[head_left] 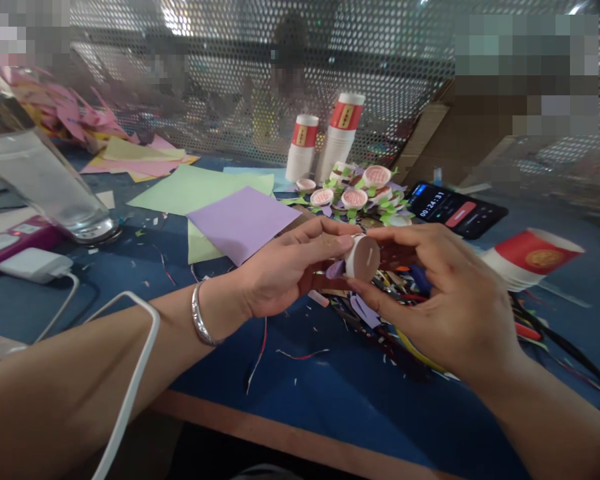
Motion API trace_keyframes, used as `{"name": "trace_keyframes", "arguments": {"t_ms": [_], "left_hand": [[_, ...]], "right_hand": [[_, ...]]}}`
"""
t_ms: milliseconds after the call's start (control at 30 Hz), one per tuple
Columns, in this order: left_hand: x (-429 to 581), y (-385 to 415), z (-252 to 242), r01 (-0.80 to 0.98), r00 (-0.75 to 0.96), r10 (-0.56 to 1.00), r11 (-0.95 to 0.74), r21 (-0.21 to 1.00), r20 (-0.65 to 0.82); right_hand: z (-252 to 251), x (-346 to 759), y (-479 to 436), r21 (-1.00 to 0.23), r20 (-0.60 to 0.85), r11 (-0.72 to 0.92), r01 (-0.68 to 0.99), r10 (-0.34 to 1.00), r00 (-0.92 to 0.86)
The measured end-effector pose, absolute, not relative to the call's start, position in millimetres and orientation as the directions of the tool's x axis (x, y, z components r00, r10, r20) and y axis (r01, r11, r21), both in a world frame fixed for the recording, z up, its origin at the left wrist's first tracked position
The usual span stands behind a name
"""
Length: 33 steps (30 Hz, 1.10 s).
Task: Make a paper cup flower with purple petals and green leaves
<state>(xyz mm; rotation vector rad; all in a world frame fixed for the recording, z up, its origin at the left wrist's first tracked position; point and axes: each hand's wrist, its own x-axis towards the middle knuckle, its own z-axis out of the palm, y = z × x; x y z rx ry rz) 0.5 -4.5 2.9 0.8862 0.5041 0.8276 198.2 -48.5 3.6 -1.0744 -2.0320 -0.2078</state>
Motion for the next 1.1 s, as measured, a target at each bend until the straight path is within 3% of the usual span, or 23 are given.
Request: {"name": "trace_keyframes", "arguments": {"t_ms": [400, 600, 1100], "left_hand": [[3.6, -4.4, -3.8, -0.409, 0.589, 0.808, 0.289, 0.866, 0.009], [4.9, -4.0, -5.6, -0.434, 0.599, 0.799, 0.273, 0.858, 0.049], [2.4, 0.3, -7.0, -0.397, 0.644, 0.765, 0.342, 0.851, -0.007]], "right_hand": [[2.3, 200.9, -47.3, -0.288, 0.704, 0.621, 0.729, 0.654, -0.278], [4.5, 199.9, -47.9, -0.267, 0.710, 0.620, 0.737, 0.644, -0.285], [7.1, 200.7, -49.5, -0.267, 0.691, 0.632, 0.728, 0.652, -0.312]]}}
